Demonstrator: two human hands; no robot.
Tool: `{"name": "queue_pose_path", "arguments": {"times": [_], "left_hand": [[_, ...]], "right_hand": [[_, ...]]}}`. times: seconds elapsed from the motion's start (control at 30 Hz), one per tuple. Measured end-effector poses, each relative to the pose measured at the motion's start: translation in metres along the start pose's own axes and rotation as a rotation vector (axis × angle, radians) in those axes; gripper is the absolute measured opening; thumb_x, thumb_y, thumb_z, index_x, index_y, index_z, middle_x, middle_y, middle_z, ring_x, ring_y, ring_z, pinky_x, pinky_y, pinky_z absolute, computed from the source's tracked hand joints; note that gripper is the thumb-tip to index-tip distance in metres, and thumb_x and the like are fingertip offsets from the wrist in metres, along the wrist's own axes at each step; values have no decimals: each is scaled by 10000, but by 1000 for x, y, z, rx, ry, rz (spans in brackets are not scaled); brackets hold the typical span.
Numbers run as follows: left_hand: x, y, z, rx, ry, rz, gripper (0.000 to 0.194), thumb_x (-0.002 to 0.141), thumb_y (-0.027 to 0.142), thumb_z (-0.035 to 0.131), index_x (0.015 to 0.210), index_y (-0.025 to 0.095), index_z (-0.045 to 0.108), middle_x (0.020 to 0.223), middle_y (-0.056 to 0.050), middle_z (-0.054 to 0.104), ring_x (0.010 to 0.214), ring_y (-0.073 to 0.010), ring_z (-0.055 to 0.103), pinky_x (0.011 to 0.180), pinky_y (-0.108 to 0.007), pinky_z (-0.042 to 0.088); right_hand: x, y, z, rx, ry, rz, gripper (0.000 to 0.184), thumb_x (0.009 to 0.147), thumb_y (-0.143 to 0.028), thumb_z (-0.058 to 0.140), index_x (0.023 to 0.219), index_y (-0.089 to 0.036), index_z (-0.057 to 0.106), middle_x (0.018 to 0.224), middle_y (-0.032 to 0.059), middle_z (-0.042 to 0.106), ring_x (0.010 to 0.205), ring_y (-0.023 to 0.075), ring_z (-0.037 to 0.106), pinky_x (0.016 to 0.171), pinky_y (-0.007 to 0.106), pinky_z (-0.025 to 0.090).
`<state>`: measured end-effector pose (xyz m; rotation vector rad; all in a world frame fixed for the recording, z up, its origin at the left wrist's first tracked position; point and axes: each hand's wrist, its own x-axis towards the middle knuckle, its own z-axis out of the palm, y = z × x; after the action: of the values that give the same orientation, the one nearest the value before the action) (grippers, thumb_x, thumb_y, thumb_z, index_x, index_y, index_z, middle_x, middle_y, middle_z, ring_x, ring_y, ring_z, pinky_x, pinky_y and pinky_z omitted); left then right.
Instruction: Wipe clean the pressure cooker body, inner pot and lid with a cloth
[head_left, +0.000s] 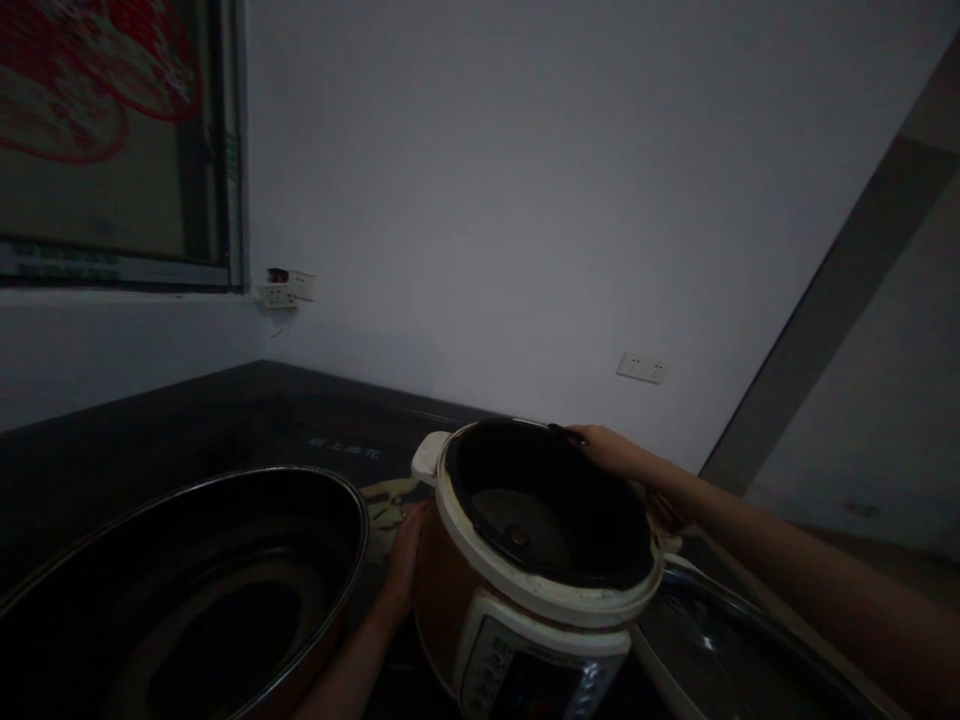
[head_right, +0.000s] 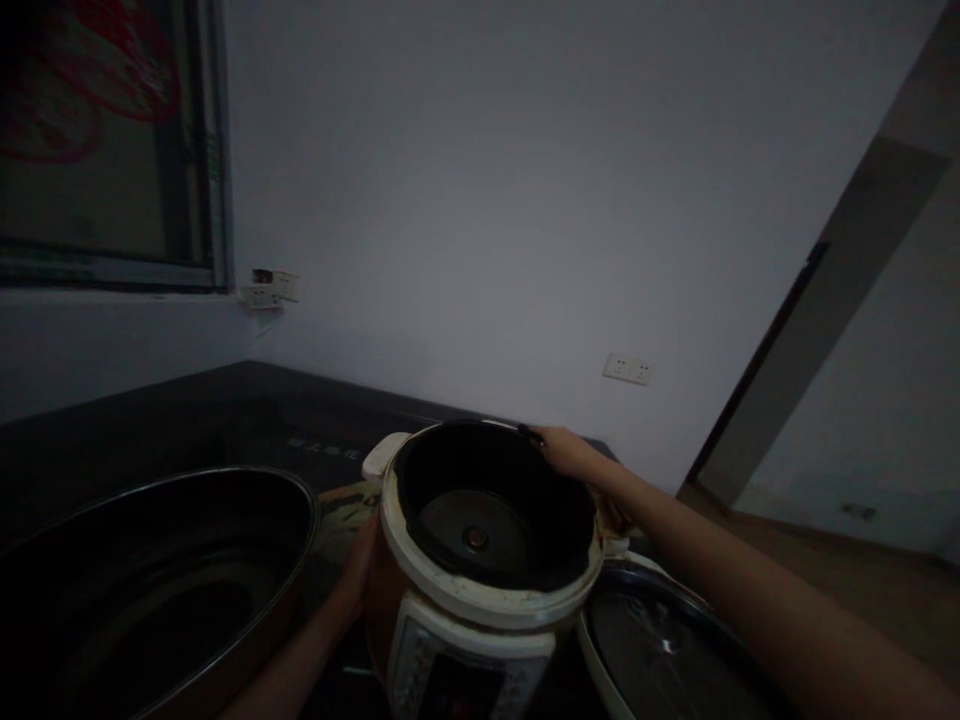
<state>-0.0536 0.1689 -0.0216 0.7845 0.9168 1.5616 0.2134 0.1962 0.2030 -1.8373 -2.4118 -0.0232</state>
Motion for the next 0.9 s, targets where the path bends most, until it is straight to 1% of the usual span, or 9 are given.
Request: {"name": "queue_pose_path", "arguments": {"times": [0.17, 0.33, 0.4, 0.47, 0.57, 0.63, 0.77, 0.83, 0.9], "left_hand": [[7, -6, -4, -60, -12, -1, 345, 621, 440, 667, 818, 157, 682, 892, -85, 721, 904, -270, 636, 813, -359, 480], [6, -6, -2, -89, 0, -13, 295, 614, 423, 676, 788, 184, 685, 842, -55, 718, 861, -260, 639, 783, -342, 487], [5, -4, -1, -93, 0, -22, 265, 626, 419, 668, 761, 191, 677, 801, -42, 712, 807, -246, 639, 753, -335, 491], [3, -1, 1, -90, -4, -27, 237, 636, 409, 662, 736, 195, 670, 772, -34, 708, 766, -234, 634, 728, -328, 491], [1, 2, 2, -80, 0, -38, 217, 639, 391, 655, 730, 194, 670, 749, -30, 705, 739, -224, 630, 712, -323, 488], [1, 3, 1, -81, 3, -38, 230, 645, 391, 644, 754, 191, 675, 770, -29, 709, 759, -225, 634, 725, -325, 487], [2, -1, -2, -93, -14, -10, 240, 640, 390, 645, 762, 187, 680, 832, -41, 715, 846, -234, 631, 784, -328, 480], [5, -5, -4, -97, -22, -3, 250, 642, 399, 649, 764, 183, 681, 844, -49, 713, 854, -231, 626, 801, -328, 475], [8, -10, -5, -98, -23, -3, 277, 646, 416, 653, 781, 176, 679, 849, -51, 710, 844, -224, 624, 811, -333, 472]], "right_hand": [[32, -25, 3, 11, 53, 46, 293, 930, -236, 439, 1092, -147, 665, 1141, 121, 674, 1074, 215, 613, 912, 295, 439], [61, -64, 8, 9, 113, 76, 319, 913, -400, 514, 1114, -165, 591, 1155, 77, 617, 1019, 192, 602, 905, 433, 474], [64, -76, 9, 7, 131, 63, 314, 929, -389, 482, 1116, -162, 594, 1154, 92, 618, 1024, 197, 598, 905, 419, 467], [62, -80, 9, 8, 135, 34, 310, 952, -340, 426, 1104, -152, 620, 1149, 123, 639, 1041, 206, 598, 906, 367, 448], [47, -69, 6, 11, 118, 1, 305, 944, -284, 415, 1100, -173, 652, 1140, 122, 666, 1061, 214, 602, 884, 285, 425], [32, -53, 3, 8, 104, 8, 295, 924, -268, 445, 1121, -191, 650, 1125, 104, 681, 1056, 217, 610, 872, 270, 424], [5, -22, -2, -8, 79, 59, 306, 904, -208, 453, 1139, -175, 646, 1124, 117, 683, 1044, 224, 622, 869, 271, 430], [1, -15, -2, -15, 66, 86, 295, 904, -188, 449, 1111, -166, 658, 1128, 127, 679, 1041, 224, 625, 872, 273, 433], [6, -18, -2, -18, 65, 117, 276, 913, -189, 442, 1063, -150, 670, 1112, 146, 678, 1035, 229, 626, 876, 291, 439]]}}
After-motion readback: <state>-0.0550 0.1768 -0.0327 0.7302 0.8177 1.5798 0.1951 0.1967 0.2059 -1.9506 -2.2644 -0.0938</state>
